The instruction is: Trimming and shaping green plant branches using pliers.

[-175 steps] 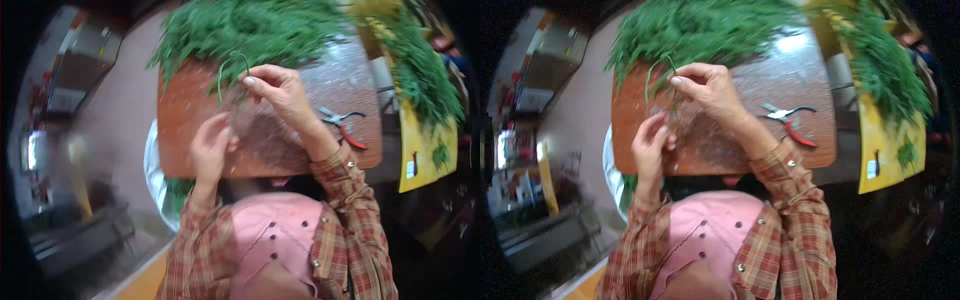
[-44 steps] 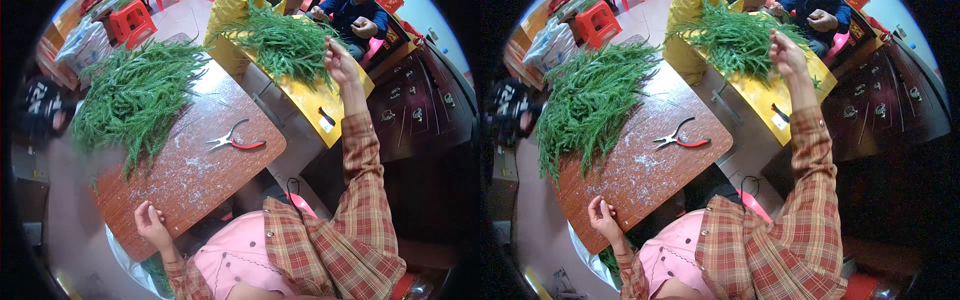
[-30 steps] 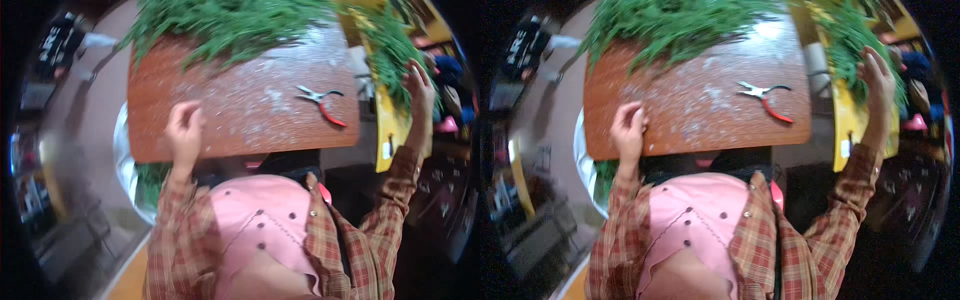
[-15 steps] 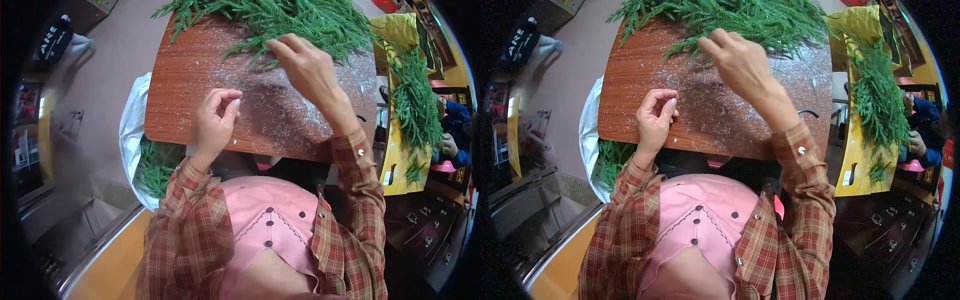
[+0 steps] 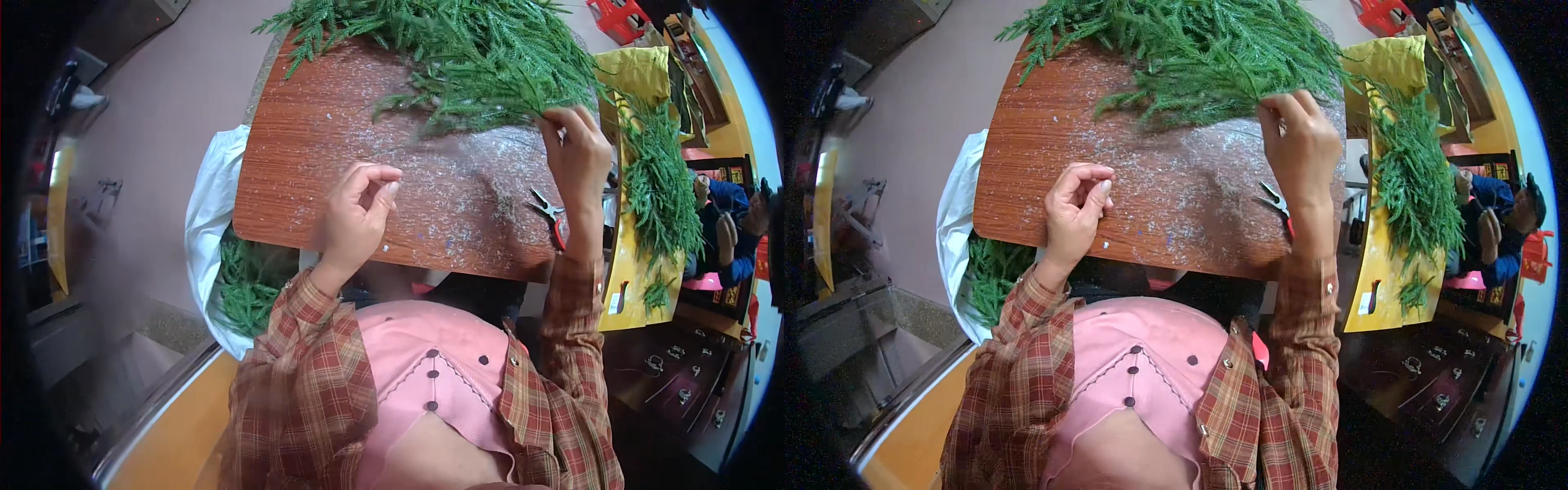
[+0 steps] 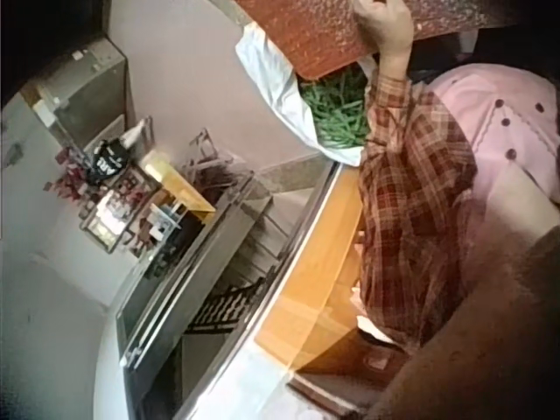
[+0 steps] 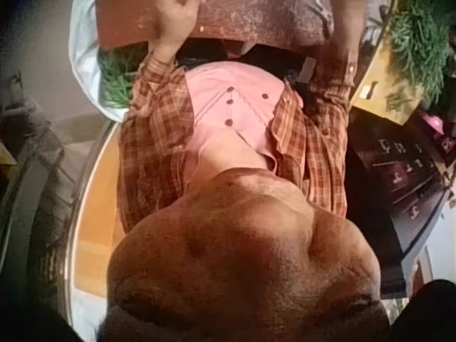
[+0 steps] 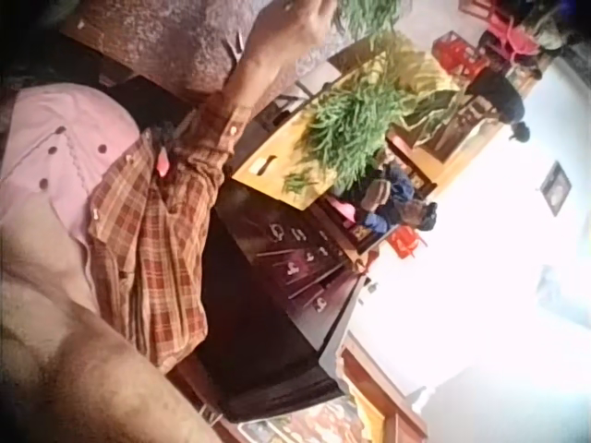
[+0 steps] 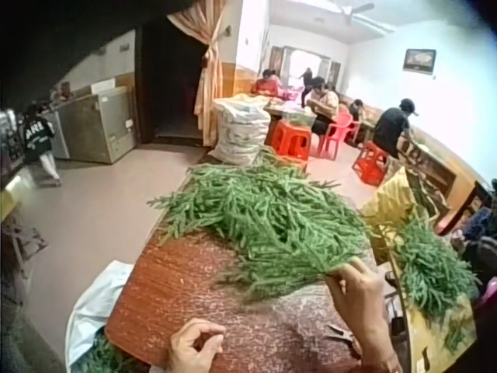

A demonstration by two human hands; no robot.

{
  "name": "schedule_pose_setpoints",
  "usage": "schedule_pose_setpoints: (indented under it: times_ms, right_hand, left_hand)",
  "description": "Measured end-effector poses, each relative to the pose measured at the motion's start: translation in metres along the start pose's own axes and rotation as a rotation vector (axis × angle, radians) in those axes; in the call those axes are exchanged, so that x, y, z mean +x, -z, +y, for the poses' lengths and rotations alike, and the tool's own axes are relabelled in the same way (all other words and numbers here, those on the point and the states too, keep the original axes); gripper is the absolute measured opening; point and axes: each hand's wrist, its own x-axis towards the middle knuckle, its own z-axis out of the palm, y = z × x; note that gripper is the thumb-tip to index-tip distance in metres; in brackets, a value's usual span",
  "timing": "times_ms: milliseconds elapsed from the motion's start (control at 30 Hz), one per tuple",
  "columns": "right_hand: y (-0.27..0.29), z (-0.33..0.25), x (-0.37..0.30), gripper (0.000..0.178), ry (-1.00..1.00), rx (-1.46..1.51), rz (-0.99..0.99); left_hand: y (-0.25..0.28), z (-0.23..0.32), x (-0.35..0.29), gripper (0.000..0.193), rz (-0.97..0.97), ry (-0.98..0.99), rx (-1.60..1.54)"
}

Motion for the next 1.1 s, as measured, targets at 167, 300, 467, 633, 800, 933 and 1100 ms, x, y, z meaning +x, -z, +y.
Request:
schedule_pose_setpoints:
  times_ms: [167, 300, 467, 633, 800, 933, 1100]
  right_hand:
    - [0.037, -0.034, -0.026, 0.015, -0.021, 0.215, 0.026]
    - [0.054, -0.050, -0.053, 0.015, -0.083, 0.325, -0.049]
    - [0.053, -0.051, -0.083, 0.017, -0.103, 0.516, -0.137]
    - [0.048, -0.054, -0.100, 0.019, -0.125, 0.533, -0.093]
    - [0.047, -0.052, -0.108, 0.018, -0.060, 0.344, 0.014]
    - [0.041, -0.047, -0.109, 0.017, 0.244, 0.113, 0.104]
    - [0.048, -0.043, -0.115, 0.020, 0.354, -0.010, 0.175]
  left_hand:
    - [0.004, -0.001, -0.002, 0.009, 0.038, 0.026, -0.010]
    - [0.003, 0.015, 0.006, 0.015, 0.072, 0.091, -0.175]
    - [-0.006, 0.046, 0.015, 0.017, 0.051, 0.087, -0.319]
    - [-0.015, 0.054, 0.009, 0.016, 0.035, 0.148, -0.488]
    - [-0.003, 0.043, 0.002, 0.017, 0.312, 0.115, -0.487]
    - [-0.009, 0.056, -0.008, 0.021, 0.040, 0.248, -0.489]
    - [-0.015, 0.054, -0.010, 0.021, 0.010, 0.306, -0.651]
